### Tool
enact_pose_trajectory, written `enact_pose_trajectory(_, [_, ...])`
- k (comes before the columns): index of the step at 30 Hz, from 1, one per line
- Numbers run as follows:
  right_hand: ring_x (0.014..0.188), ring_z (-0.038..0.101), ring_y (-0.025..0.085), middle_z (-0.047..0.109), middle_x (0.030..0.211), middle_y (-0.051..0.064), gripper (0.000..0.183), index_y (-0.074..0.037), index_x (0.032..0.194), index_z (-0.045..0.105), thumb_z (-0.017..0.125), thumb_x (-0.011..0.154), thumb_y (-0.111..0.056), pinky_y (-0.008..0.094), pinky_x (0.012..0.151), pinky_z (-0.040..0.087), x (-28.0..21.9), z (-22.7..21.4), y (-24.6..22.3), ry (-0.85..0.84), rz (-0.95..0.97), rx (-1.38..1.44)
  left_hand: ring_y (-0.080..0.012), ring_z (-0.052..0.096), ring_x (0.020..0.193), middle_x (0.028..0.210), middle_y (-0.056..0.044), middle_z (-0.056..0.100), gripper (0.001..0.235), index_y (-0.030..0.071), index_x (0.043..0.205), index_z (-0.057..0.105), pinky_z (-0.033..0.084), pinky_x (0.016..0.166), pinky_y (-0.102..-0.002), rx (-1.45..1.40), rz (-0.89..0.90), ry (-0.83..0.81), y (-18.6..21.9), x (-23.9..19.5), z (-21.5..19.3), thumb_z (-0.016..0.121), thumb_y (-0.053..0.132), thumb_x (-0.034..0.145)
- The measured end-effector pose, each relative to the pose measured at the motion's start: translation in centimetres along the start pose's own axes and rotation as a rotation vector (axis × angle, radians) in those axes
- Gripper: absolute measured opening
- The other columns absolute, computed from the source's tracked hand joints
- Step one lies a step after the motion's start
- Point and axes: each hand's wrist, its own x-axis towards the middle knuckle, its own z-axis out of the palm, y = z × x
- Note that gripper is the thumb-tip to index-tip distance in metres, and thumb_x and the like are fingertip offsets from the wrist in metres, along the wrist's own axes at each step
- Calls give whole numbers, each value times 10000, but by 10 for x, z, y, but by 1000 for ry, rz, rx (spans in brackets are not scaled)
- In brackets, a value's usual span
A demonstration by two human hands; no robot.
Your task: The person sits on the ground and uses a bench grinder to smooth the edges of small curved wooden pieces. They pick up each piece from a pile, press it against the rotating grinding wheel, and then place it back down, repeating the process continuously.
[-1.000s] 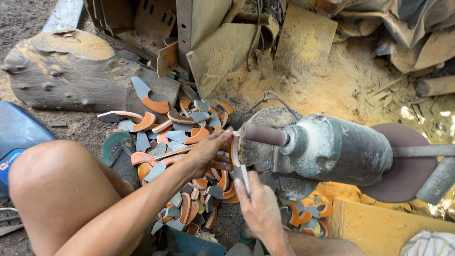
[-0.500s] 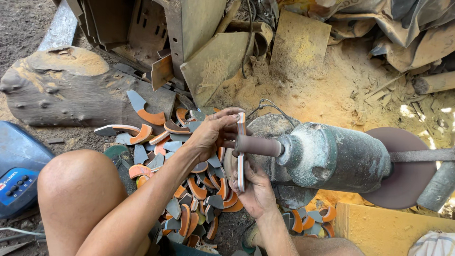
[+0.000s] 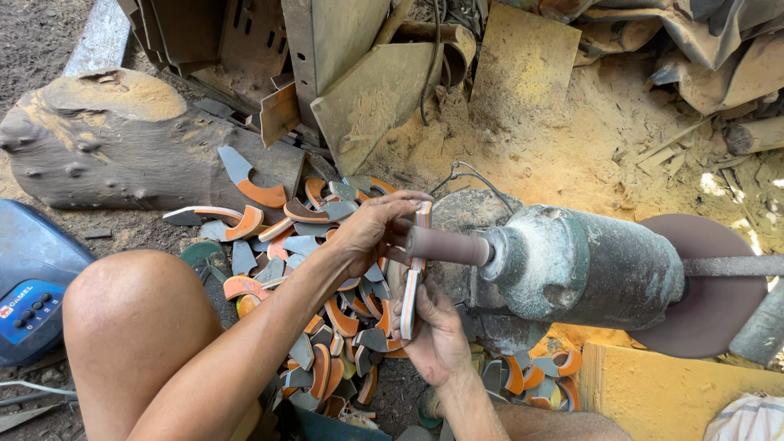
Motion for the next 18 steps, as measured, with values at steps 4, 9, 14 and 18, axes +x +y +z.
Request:
enact_pose_trajectory(4, [748, 710, 217, 676, 875, 134, 268, -24, 1148, 559, 609, 1000, -242, 324, 621, 614, -17, 4, 8, -35, 7, -32, -281, 743, 774, 1009, -180, 720, 395, 100, 1338, 572, 642, 641, -404, -72, -103, -48, -9, -7, 3, 499, 284, 996])
enact_pose_trajectory(9, [717, 726, 218, 677, 836, 131, 258, -32, 1166, 563, 590, 996, -224, 316, 593, 626, -27, 10, 11, 30, 8, -12, -353, 784, 805, 1030, -259, 731, 421, 91, 1360, 516, 669, 693, -439, -165, -185, -85, -15, -13, 5, 463, 276, 985])
enact_pose_trajectory(14, [698, 706, 190, 685, 850, 107, 334, -31, 1225, 568, 638, 974, -240, 313, 576, 614, -14, 11, 4, 14, -45, -134, -284, 735, 821, 1083, -171, 704, 434, 71, 1384, 535, 661, 673, -418, -170, -60, -31, -12, -4, 5, 528, 279, 1003])
enact_pose_trajectory(18, [702, 658, 147, 674, 873, 84, 316, -29, 1219, 570, 672, 995, -227, 280, 573, 550, 3, 7, -12, 4, -90, -130, -271, 762, 902, 1101, -237, 743, 448, 107, 1393, 518, 642, 706, -376, -195, 78, 3, -5, -3, 3, 520, 309, 994])
